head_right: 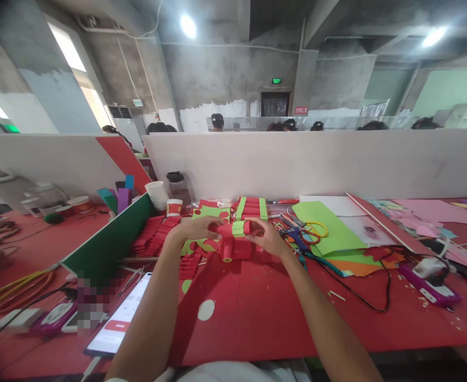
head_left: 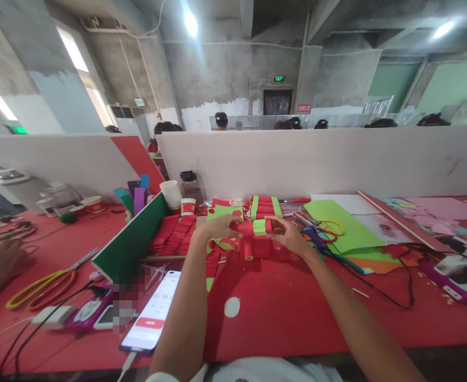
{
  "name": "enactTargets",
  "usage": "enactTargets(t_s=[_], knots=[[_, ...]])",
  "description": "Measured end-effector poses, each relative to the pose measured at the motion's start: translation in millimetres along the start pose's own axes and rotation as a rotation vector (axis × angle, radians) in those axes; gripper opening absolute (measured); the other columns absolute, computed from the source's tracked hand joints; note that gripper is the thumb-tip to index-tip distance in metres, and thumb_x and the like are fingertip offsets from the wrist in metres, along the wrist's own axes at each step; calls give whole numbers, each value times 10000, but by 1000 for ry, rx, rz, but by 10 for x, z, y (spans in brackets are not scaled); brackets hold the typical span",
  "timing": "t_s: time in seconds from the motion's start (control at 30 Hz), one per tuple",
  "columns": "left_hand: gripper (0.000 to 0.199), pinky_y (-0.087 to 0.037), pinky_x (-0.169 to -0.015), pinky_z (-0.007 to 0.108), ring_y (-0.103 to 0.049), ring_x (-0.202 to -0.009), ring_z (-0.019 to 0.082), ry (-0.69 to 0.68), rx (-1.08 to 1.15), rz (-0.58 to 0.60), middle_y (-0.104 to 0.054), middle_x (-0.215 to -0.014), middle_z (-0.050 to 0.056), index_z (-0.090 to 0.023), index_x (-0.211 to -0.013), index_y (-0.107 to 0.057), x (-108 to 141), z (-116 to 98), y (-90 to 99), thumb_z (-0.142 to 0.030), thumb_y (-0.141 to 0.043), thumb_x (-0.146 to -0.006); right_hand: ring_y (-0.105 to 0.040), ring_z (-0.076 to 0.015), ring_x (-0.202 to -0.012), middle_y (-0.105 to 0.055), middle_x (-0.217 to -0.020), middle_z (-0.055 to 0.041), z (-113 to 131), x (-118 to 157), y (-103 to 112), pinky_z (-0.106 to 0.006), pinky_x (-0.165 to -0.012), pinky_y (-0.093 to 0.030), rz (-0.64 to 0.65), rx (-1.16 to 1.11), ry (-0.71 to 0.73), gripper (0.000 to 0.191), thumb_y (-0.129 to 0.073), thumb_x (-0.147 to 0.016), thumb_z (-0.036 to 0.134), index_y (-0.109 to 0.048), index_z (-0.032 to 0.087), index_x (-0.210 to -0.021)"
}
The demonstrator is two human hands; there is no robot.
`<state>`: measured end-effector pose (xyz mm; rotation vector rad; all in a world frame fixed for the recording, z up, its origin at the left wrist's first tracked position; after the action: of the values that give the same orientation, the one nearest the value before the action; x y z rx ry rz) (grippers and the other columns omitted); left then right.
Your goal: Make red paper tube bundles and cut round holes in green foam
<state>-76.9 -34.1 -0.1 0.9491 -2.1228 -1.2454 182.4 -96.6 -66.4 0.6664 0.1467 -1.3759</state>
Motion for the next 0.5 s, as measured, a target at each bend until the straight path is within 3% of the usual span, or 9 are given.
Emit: enactTargets(t_s=[0.1,0.2,0.33,0.5], knots=[[422,-462,-825,288,-601,-954,211,-184,139,-64,-657,-1121,62,-212,-1130,-631,-38,-122,-16,-424,-671,-767,-635,-253,-1099,-653,-1243,-64,62,-7,-6,-366,-882,-548,-40,-186,36,564,-762,-758,363,-561,272,-1277],[326,-462,-776,281,-564,-852,170,-349,275,-82,-635,-1024,54,-178,-1042,-631,-78,-267,-57,-400,-657,-805,-622,-264,-1133,-594,-1339,-73,120,-5,-39,-376,-894,-547,-44,-227,72,650,-785,-734,371,-523,289,-1323],[322,-460,-768,293,-546,-807,165,-433,297,-90,-634,-942,40,-179,-1034,-657,-122,-404,-131,-384,-693,-788,-506,-290,-1296,-623,-1282,-80,214,10,-114,-441,-1049,-446,-80,-43,122,662,-806,-713,381,-536,271,-1307],[316,-470,-816,304,-580,-796,167,-479,315,-55,-686,-907,40,-174,-1083,-684,-222,-422,-250,-225,-676,-772,-554,-263,-1231,-651,-1210,-77,349,37,-211,-437,-1058,-422,-127,124,253,445,-767,-763,322,-583,264,-1164]])
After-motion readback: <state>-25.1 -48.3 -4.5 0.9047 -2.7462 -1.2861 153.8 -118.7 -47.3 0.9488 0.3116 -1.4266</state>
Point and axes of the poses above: each hand's wrist, its own x-axis away from the middle knuckle, its own y-axis out of the back of the hand, z = x × y, the point moved 1 cm from there along -x, towards the middle knuckle
